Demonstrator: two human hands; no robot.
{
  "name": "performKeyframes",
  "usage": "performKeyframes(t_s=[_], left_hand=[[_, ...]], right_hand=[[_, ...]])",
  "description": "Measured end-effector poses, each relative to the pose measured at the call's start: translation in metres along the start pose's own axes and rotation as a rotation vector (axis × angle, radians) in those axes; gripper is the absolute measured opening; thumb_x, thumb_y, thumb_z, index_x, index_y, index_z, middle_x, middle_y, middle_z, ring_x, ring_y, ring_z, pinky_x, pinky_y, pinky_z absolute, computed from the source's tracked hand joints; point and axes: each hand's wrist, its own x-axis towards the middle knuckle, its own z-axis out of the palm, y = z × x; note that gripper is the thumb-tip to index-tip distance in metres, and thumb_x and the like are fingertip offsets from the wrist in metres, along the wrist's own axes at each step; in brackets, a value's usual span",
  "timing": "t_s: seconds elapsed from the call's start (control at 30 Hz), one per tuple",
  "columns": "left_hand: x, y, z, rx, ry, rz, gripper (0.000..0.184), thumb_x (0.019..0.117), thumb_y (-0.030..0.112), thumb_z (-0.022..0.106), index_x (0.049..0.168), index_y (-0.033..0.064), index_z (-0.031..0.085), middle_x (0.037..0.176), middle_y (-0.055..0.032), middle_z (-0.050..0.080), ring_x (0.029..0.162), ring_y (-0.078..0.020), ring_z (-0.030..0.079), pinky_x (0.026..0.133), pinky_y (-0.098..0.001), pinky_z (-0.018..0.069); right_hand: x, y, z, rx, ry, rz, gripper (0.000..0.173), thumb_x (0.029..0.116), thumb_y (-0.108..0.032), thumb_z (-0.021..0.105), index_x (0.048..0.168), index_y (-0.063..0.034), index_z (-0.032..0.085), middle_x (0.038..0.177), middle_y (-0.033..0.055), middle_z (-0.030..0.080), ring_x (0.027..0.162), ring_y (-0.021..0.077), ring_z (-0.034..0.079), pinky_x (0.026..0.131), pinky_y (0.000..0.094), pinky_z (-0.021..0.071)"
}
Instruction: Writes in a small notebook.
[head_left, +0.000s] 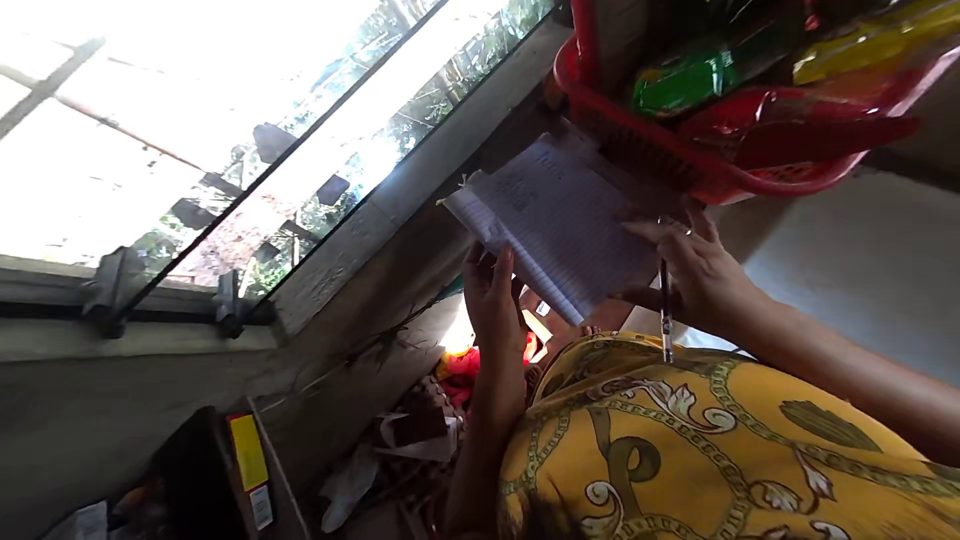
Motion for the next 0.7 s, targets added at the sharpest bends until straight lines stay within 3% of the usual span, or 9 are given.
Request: performKeyframes(t_s=[0.17, 0.3, 0.43, 0.5, 0.53, 0.6, 0.63, 0.7], left_hand=[[0.001, 0.006, 0.005, -0.030, -0.020, 0.058, 0.038, 0.1000, 0.002, 0.060, 0.136, 0.0093, 0.049, 0.107, -0.0048, 0.065, 0.091, -0.0143, 0.070, 0.081, -0.0332, 0.0622], [0.004, 0.001, 0.003, 0.009, -0.014, 0.048, 0.039, 0.1008, 0.004, 0.060, 0.138, 0.0117, 0.049, 0.110, -0.0049, 0.064, 0.093, -0.0150, 0.070, 0.081, -0.0336, 0.0614], [0.005, -0.009, -0.002, 0.036, -0.005, 0.034, 0.040, 0.1015, 0.004, 0.057, 0.139, 0.0110, 0.046, 0.105, -0.0050, 0.063, 0.089, -0.0153, 0.069, 0.079, -0.0343, 0.0619], [0.003, -0.014, -0.005, 0.018, -0.045, 0.019, 0.039, 0.1028, 0.005, 0.054, 0.139, 0.0125, 0.043, 0.105, -0.0023, 0.064, 0.089, -0.0131, 0.070, 0.078, -0.0331, 0.0618], [0.002, -0.016, -0.008, 0.032, -0.075, 0.027, 0.038, 0.1043, 0.007, 0.050, 0.141, 0.0118, 0.041, 0.109, -0.0021, 0.064, 0.092, -0.0117, 0.069, 0.080, -0.0319, 0.0612], [0.001, -0.019, -0.016, 0.096, -0.112, 0.066, 0.038, 0.1081, 0.017, 0.041, 0.146, 0.0101, 0.040, 0.119, -0.0028, 0.063, 0.101, -0.0086, 0.067, 0.086, -0.0290, 0.0582], [0.001, -0.021, -0.022, 0.111, -0.140, 0.084, 0.042, 0.1100, 0.021, 0.037, 0.150, 0.0094, 0.037, 0.130, -0.0039, 0.060, 0.110, -0.0092, 0.063, 0.093, -0.0299, 0.0553], [-0.006, -0.021, -0.031, 0.119, -0.174, 0.101, 0.045, 0.1122, 0.030, 0.027, 0.152, 0.0124, 0.036, 0.137, -0.0017, 0.058, 0.117, -0.0089, 0.062, 0.097, -0.0305, 0.0545]], right_hand=[[0.001, 0.001, 0.006, -0.015, -0.044, -0.088, 0.078, 0.0914, -0.065, 0.062, 0.135, -0.0001, 0.058, 0.138, 0.0200, 0.063, 0.140, 0.0345, 0.051, 0.119, 0.0682, 0.0173], [0.000, 0.000, 0.005, 0.047, -0.028, -0.080, 0.073, 0.0938, -0.063, 0.060, 0.132, -0.0017, 0.060, 0.138, 0.0180, 0.064, 0.141, 0.0306, 0.051, 0.121, 0.0647, 0.0175], [0.010, -0.014, 0.008, 0.189, -0.061, -0.092, 0.079, 0.0929, -0.067, 0.059, 0.131, 0.0016, 0.060, 0.124, 0.0168, 0.069, 0.127, 0.0273, 0.061, 0.118, 0.0662, 0.0240], [0.024, -0.032, 0.011, 0.393, -0.153, -0.098, 0.076, 0.0913, -0.064, 0.062, 0.132, 0.0004, 0.060, 0.116, 0.0102, 0.071, 0.115, 0.0175, 0.066, 0.119, 0.0642, 0.0261], [0.032, -0.042, 0.011, 0.522, -0.210, -0.109, 0.076, 0.0903, -0.063, 0.065, 0.133, -0.0003, 0.059, 0.119, 0.0084, 0.071, 0.117, 0.0145, 0.065, 0.121, 0.0622, 0.0263], [0.044, -0.053, 0.008, 0.724, -0.322, -0.201, 0.075, 0.0923, -0.064, 0.062, 0.135, -0.0027, 0.057, 0.139, 0.0096, 0.063, 0.136, 0.0168, 0.054, 0.123, 0.0575, 0.0259], [0.046, -0.057, 0.005, 0.815, -0.349, -0.259, 0.073, 0.0931, -0.063, 0.062, 0.133, -0.0028, 0.057, 0.142, 0.0113, 0.061, 0.138, 0.0195, 0.052, 0.122, 0.0564, 0.0290], [0.044, -0.060, -0.006, 0.980, -0.384, -0.352, 0.064, 0.0961, -0.060, 0.061, 0.129, -0.0044, 0.057, 0.143, 0.0103, 0.061, 0.141, 0.0201, 0.050, 0.125, 0.0544, 0.0266]])
